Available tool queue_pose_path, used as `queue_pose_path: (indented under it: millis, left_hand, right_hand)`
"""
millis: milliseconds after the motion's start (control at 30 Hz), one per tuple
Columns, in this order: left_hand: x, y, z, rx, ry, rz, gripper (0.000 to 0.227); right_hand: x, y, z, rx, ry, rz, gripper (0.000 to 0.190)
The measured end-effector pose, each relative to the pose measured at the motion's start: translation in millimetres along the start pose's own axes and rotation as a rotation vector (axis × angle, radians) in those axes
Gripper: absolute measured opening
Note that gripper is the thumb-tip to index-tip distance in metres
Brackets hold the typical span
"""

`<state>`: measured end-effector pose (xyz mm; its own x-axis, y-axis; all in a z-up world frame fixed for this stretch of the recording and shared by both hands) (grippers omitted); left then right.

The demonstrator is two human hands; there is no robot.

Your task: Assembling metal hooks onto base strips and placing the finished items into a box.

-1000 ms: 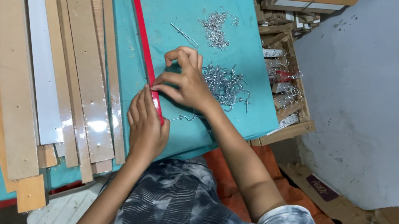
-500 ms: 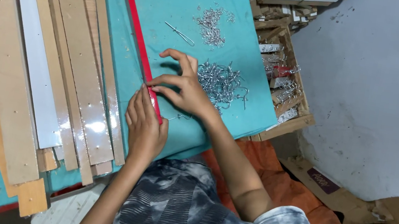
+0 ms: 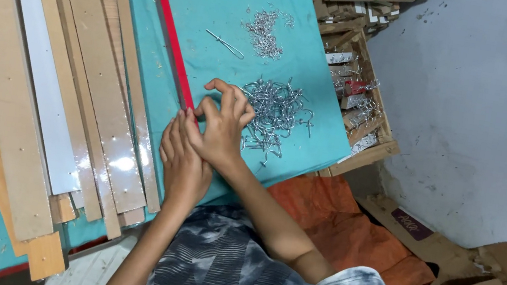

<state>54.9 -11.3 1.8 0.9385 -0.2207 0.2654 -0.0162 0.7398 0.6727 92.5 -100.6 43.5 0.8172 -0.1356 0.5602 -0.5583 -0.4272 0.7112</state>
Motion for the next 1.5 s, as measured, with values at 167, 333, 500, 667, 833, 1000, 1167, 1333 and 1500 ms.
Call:
queue_pose_path:
  millis: [167, 333, 500, 667, 833, 1000, 1167, 1333, 1500]
  left_hand:
    - [-1.7, -7.0, -6.4, 0.026, 0.015, -0.009, 0.086]
    - [0.3, 3.2, 1.7, 0.103, -0.015, 0.051, 0.087]
    - [0.2, 1.0, 0.6, 0.107, -0.020, 0.053, 0.089]
    - [0.4, 2.4, -0.9, 0.068, -0.009, 0.010, 0.092]
    - [2.2, 6.1, -1.3, 0.014, 0.028, -0.047, 0.092]
    - [1.9, 2.3, -5.0, 0.045, 0.028, -0.035, 0.095]
    - [3.1, 8.3, 3.2, 0.059, 0.009, 0.004, 0.083]
    - [4.8, 5.7, 2.7, 0.071, 0.007, 0.020, 0.078]
    - [3.2, 1.4, -2.5, 0.064, -0.004, 0.026, 0.080]
  right_hand:
    - [7.1, 7.9, 9.6, 0.145, -0.086, -0.231, 0.017]
    - [29.7, 3.4, 30.3, 0.307, 0.134, -0.389, 0.011]
    - [34.7, -3.8, 41.5, 0.255, 0.342, -0.259, 0.014]
    - [7.4, -5.9, 20.2, 0.155, 0.154, -0.121, 0.023]
    - [0.1, -2.2, 1.0, 0.059, -0.083, -0.008, 0.025]
    - [12.7, -2.2, 24.3, 0.371, 0.028, -0.321, 0.022]
    - [29.8, -0.5, 31.5, 0.439, 0.169, -0.340, 0.010]
    - [34.1, -8.2, 41.4, 0.478, 0.254, -0.285, 0.012]
    - [33.9, -13.4, 47.5, 0.504, 0.286, -0.267, 0.015]
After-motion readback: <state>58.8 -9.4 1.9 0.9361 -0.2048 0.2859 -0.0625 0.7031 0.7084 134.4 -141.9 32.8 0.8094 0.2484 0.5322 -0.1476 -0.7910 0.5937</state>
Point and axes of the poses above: each hand's wrist, its own x-axis towards the middle knuckle, its own y-axis out of the back of the hand, z = x × y, the point moved 6 cm from there along x, towards the middle knuckle, and after that the axes turned 1 degree about -z, right-handed, at the moved point
